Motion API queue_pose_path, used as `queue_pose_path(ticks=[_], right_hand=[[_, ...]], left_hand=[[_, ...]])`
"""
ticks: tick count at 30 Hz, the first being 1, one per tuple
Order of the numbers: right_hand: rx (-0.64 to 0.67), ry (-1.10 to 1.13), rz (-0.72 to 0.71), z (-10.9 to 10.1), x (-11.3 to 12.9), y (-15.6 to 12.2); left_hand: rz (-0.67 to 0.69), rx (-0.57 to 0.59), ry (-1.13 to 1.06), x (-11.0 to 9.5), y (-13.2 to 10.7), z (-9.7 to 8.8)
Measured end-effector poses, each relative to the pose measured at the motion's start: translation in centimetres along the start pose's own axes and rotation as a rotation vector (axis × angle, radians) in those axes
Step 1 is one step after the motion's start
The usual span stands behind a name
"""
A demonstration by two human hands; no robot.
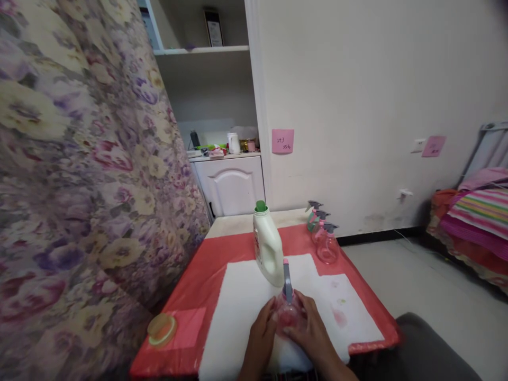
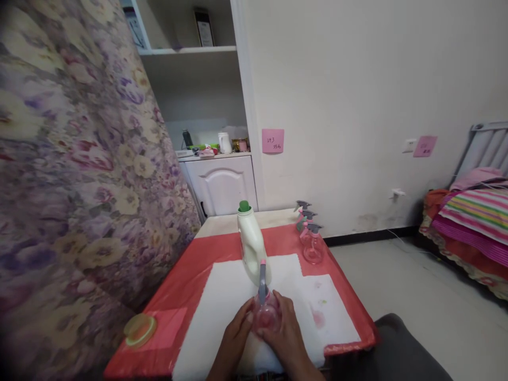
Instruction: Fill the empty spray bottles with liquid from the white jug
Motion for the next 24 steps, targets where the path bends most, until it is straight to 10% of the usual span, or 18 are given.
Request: queue_pose_path(ticks=[10,15,24], right_hand=[[0.367,0.186,-0.048,-3.0,1.2,2.1],[0.201,0.122,-0.013,-4.6,-0.1,1.7],[-0.005,-0.105,0.045,-2.4,-2.4,0.3]], left_hand=[[0.040,-0.065,-0.005,-0.7,-3.1,2.5],[0.093,-0.079,0.102,-1.0,-3.1,1.2],[0.300,-0.228,0.930,3.3,1.2,-4.3]])
Point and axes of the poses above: each hand's wrist, its own y-axis towards the middle knuckle, its own z-axis out of the palm, x = y × z, the point moved 5 cm from there along y, towards the middle knuckle, and after that the axes turned 2 degrees about -y, right-handed, at the moved point
